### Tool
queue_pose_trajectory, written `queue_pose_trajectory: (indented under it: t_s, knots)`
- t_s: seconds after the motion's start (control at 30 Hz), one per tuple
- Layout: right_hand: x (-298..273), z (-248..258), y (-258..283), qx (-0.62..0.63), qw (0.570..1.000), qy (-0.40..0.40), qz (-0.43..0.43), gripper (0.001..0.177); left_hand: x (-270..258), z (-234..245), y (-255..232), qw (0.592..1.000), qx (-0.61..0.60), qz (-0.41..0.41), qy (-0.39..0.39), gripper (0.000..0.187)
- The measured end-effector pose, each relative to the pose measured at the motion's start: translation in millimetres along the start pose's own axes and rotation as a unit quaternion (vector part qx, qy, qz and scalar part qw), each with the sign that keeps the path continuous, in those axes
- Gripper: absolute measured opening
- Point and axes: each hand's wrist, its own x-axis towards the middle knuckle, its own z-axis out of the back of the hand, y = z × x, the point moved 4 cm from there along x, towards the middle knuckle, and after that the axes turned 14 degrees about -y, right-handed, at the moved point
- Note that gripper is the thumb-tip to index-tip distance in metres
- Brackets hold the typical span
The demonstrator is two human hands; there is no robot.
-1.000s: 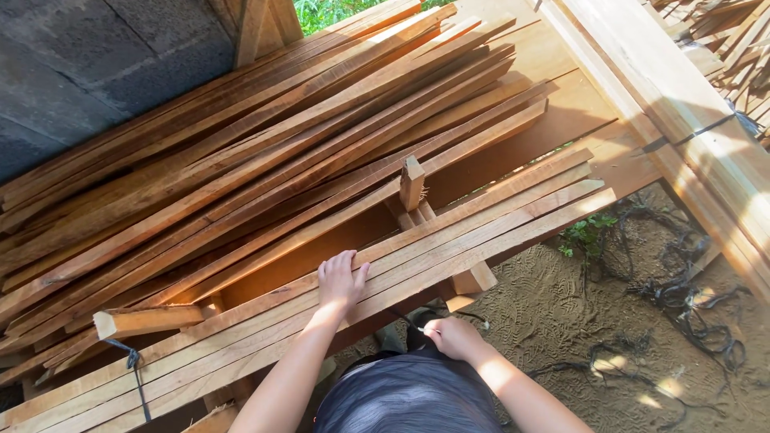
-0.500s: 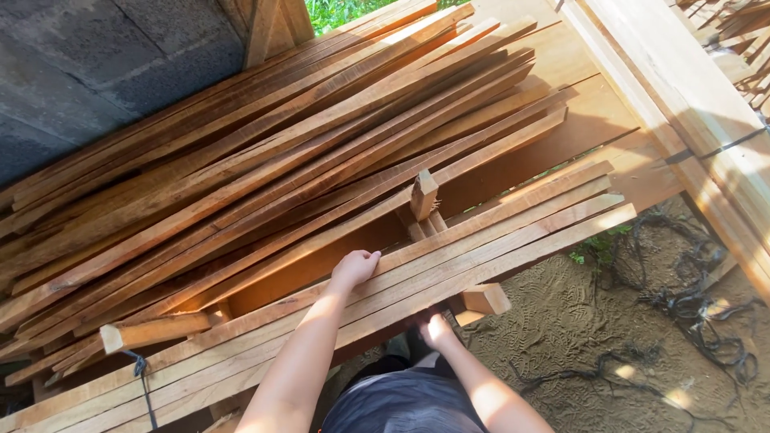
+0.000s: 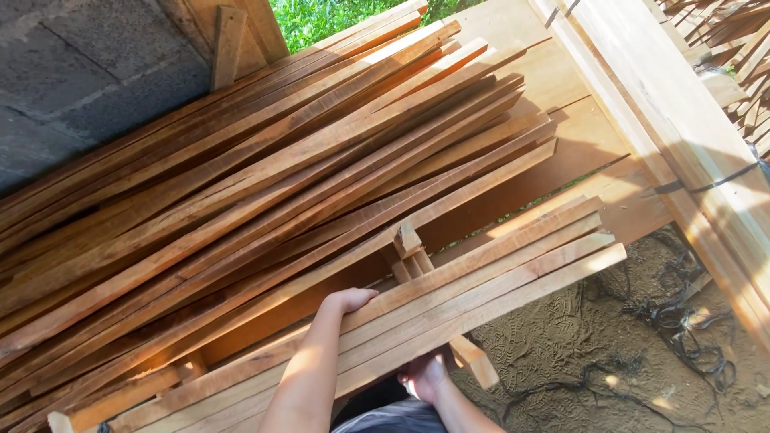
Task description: The person gathers several thin wooden planks and aligns them on a wooden rack. They then use black plastic ties to secure the planks together, wrapping the ties around the bundle and twisting them to tighten the hold. The person repeats this process for a second bundle of planks.
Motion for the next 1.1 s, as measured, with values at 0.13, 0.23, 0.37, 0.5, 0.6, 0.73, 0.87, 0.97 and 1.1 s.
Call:
queue_pose_trajectory:
  t_s: [0.13, 0.23, 0.37, 0.5, 0.6, 0.73, 0.87, 0.97, 1.1]
  knots:
    - [15, -18, 24, -0.011, 1.0, -0.005, 0.005, 0.062, 1, -1, -14, 0.999, -0.037, 0.028, -0.005, 0.091]
    - [27, -26, 34, -0.023, 1.0, -0.015, 0.011, 0.056, 15, -6, -19, 0.997, -0.066, 0.029, 0.024, 0.09]
    - [31, -23, 32, -0.033, 0.999, -0.037, 0.014, 0.046, 36, -15, -20, 0.993, -0.108, 0.036, 0.029, 0.086]
    - [33, -16, 38, -0.044, 0.997, -0.056, 0.029, 0.037, 56, -32, -25, 0.996, -0.081, 0.004, 0.025, 0.085]
    - [24, -2, 28, -0.056, 0.995, -0.071, 0.031, 0.032, 65, -31, -7, 0.992, -0.098, -0.032, -0.069, 0.053]
    - [15, 9, 16, -0.071, 0.994, -0.077, 0.038, 0.027, 59, -27, -2, 0.96, -0.15, -0.108, -0.211, 0.019]
    - [3, 15, 15, -0.147, 0.983, -0.091, 0.07, 0.025, -39, 10, -37, 0.9, -0.244, -0.164, -0.322, 0.007]
    - [-7, 16, 18, -0.31, 0.931, -0.136, 0.14, 0.029, -58, 4, -35, 0.862, -0.293, -0.195, -0.365, 0.015]
    - [-50, 6, 33, -0.618, 0.655, -0.142, 0.411, 0.031, -95, 0, -42, 0.854, -0.292, -0.221, -0.369, 0.052]
